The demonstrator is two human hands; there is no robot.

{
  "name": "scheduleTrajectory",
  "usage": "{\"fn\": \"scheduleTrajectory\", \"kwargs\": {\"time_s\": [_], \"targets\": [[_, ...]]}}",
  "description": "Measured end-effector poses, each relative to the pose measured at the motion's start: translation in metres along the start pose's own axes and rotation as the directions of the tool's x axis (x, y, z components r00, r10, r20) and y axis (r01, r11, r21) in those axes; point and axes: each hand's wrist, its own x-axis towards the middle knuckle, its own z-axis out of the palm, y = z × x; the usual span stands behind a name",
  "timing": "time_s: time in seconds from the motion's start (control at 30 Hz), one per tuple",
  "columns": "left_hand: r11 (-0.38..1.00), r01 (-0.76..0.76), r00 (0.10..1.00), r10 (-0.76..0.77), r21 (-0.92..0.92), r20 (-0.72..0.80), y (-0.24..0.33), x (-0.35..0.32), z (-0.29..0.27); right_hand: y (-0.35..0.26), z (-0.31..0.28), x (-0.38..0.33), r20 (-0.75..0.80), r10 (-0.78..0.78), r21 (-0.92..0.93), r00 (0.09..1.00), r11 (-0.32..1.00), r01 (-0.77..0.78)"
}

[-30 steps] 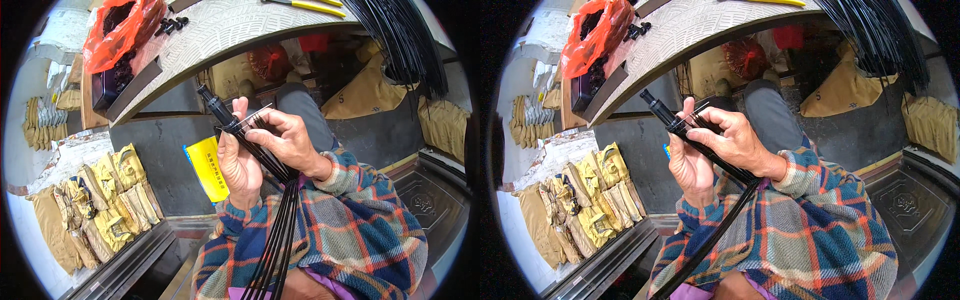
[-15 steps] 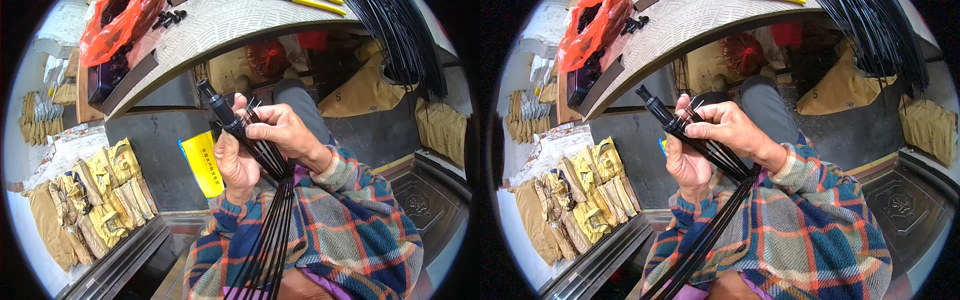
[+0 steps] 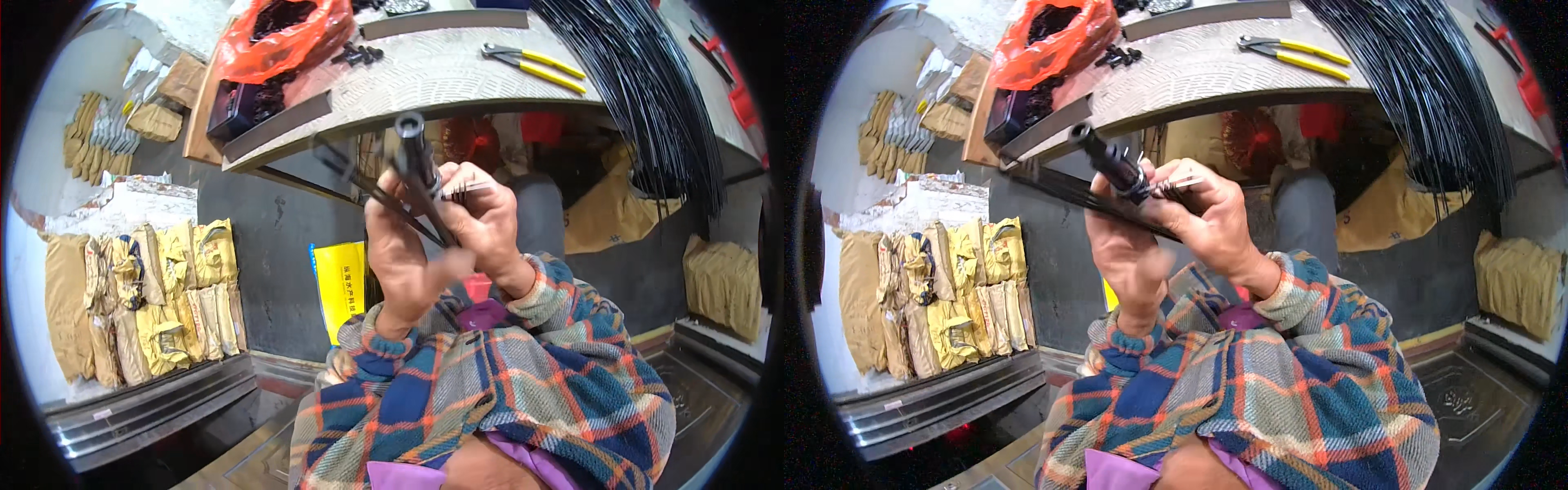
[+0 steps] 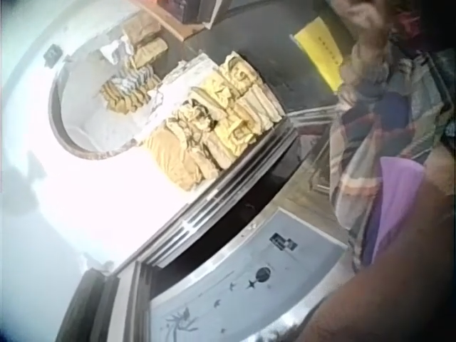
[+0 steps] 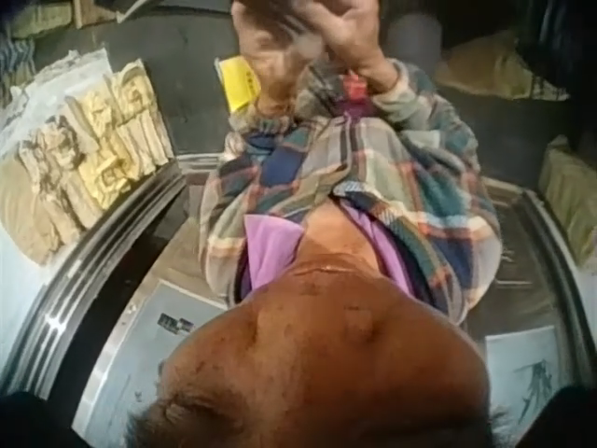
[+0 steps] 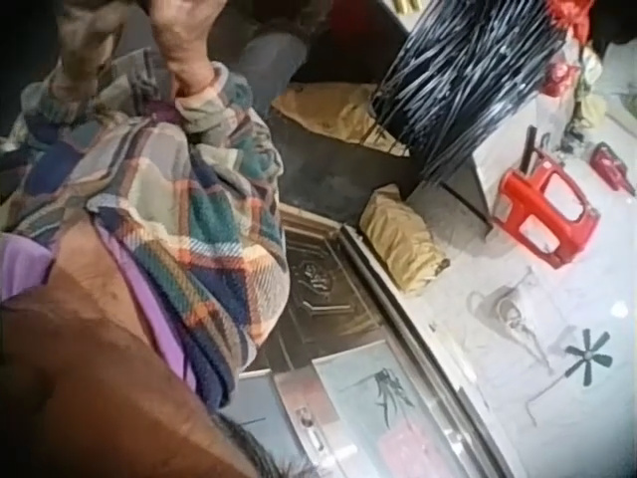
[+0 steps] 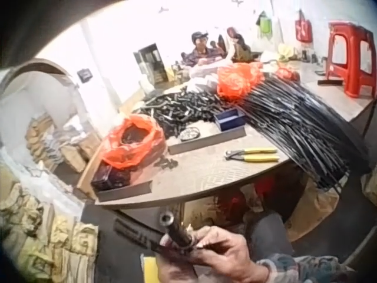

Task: Assembling and measuring a cable bundle at a workstation.

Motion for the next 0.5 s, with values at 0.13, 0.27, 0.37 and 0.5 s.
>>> {"fn": "scheduleTrajectory", "kwargs": {"time_s": [0.13,0.27,0.37,0.5], "targets": [[0.997,-0.030,0.989,0.018,-0.078,-0.144,0.003,0.002,-0.007,0.006,0.007,-0.005,0.106,-0.143,-0.133,0.984,0.979,0.157],[0.999,0.023,0.960,-0.009,0.047,-0.279,-0.004,-0.003,-0.017,0.015,0.009,-0.008,0.105,-0.050,-0.238,0.993,0.969,0.074],[0.998,0.061,0.948,-0.069,-0.034,-0.311,-0.012,-0.002,-0.031,0.019,0.016,-0.008,-0.012,0.192,-0.023,0.981,0.981,-0.193],[0.978,0.056,0.933,-0.123,-0.202,-0.339,-0.011,-0.006,-0.043,0.026,0.012,-0.009,0.087,0.224,-0.158,0.971,0.965,-0.208]]}}
